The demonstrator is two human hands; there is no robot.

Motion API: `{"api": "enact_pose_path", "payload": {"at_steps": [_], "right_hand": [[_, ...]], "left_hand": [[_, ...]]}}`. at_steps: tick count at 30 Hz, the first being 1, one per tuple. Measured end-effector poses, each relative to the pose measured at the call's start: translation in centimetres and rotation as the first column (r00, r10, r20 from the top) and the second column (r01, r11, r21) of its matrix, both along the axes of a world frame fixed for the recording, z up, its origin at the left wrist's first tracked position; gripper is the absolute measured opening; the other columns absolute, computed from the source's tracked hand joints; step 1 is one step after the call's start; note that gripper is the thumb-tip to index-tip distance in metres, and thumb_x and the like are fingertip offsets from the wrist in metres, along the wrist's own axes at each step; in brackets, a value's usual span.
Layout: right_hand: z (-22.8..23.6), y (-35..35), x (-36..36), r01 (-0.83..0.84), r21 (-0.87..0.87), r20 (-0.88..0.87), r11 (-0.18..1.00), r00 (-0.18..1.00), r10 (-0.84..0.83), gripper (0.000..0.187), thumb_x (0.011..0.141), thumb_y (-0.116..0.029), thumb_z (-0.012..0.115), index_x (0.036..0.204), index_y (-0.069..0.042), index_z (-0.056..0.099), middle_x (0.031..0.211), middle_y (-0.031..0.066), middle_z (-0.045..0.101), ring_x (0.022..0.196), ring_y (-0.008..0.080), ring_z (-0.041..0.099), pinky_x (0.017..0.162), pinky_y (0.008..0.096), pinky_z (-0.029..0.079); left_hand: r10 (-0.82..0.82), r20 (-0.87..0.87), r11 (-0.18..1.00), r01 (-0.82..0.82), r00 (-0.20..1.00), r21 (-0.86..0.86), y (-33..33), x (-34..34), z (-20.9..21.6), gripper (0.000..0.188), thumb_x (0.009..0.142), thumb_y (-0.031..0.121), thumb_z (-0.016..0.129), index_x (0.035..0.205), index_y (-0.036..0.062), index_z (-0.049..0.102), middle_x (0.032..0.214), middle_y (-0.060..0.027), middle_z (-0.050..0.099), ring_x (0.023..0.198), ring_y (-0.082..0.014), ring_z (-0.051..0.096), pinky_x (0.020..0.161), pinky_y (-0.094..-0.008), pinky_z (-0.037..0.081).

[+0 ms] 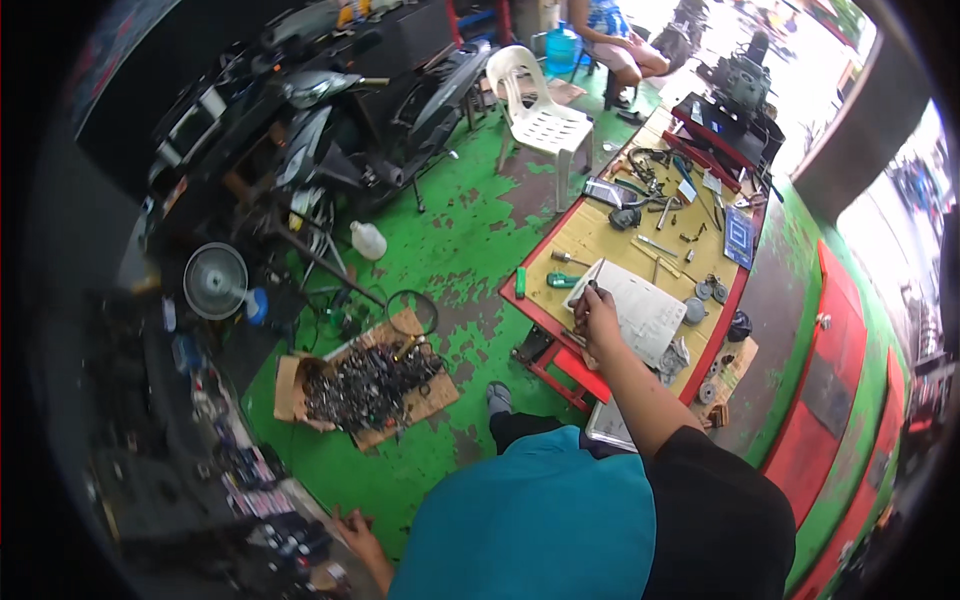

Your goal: The person assembles a motorcycle engine on a workbench, inserting a piston into the cylinder and securing it with a wrist pin. They then handle small components, wiping them with a cloth, while another person assists by holding the engine block.

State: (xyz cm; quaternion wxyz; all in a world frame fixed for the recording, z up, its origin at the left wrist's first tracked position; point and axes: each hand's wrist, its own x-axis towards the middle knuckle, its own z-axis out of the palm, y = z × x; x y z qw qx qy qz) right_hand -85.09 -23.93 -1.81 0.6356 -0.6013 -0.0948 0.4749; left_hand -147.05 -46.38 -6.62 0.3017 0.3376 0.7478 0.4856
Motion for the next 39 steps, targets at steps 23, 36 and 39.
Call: {"api": "enact_pose_path", "payload": {"at_steps": [23, 36, 39], "right_hand": [[-15.4, 23.0, 9.4, 0.704, -0.369, 0.229, 0.606, 0.701, -0.675, 0.063, 0.089, -0.012, 0.071, 0.146, -0.005, 0.043, 0.1, 0.0106, 0.058, 0.074, 0.0224, 0.065, 0.051, 0.0375, 0.057], [-11.0, 23.9, 11.0, 0.84, -0.513, 0.659, 0.178, 0.518, -0.545, 0.077, 0.084, -0.03, 0.077, 0.15, -0.006, 0.046, 0.099, 0.019, 0.066, 0.092, 0.0361, 0.069, 0.083, 0.0443, 0.056], [-8.2, 25.0, 14.9, 0.945, -0.325, 0.774, 0.039, 0.289, -0.564, 0.061, 0.086, -0.027, 0.077, 0.138, -0.006, 0.055, 0.104, 0.0215, 0.065, 0.091, 0.0377, 0.068, 0.08, 0.0454, 0.055]], "left_hand": [[-0.6, 0.138, 0.515, 0.512, 0.788, -0.687, 64.3, 4.5, -3.3, 0.056, 0.103, 0.019, 0.065, 0.153, 0.0133, 0.04, 0.117, -0.0084, 0.059, 0.08, -0.0178, 0.061, 0.064, -0.0317, 0.052], [-0.967, 0.054, 0.192, 0.855, 0.248, -0.481, 105.8, 32.2, -2.4, 0.058, 0.102, 0.022, 0.067, 0.152, 0.0148, 0.039, 0.128, -0.0104, 0.058, 0.081, -0.0193, 0.065, 0.059, -0.0331, 0.051], [-0.989, 0.114, 0.025, 0.879, 0.09, -0.476, 107.5, 40.3, -4.4, 0.061, 0.101, 0.024, 0.069, 0.152, 0.0126, 0.038, 0.13, -0.0124, 0.059, 0.084, -0.02, 0.067, 0.061, -0.0339, 0.053]]}}
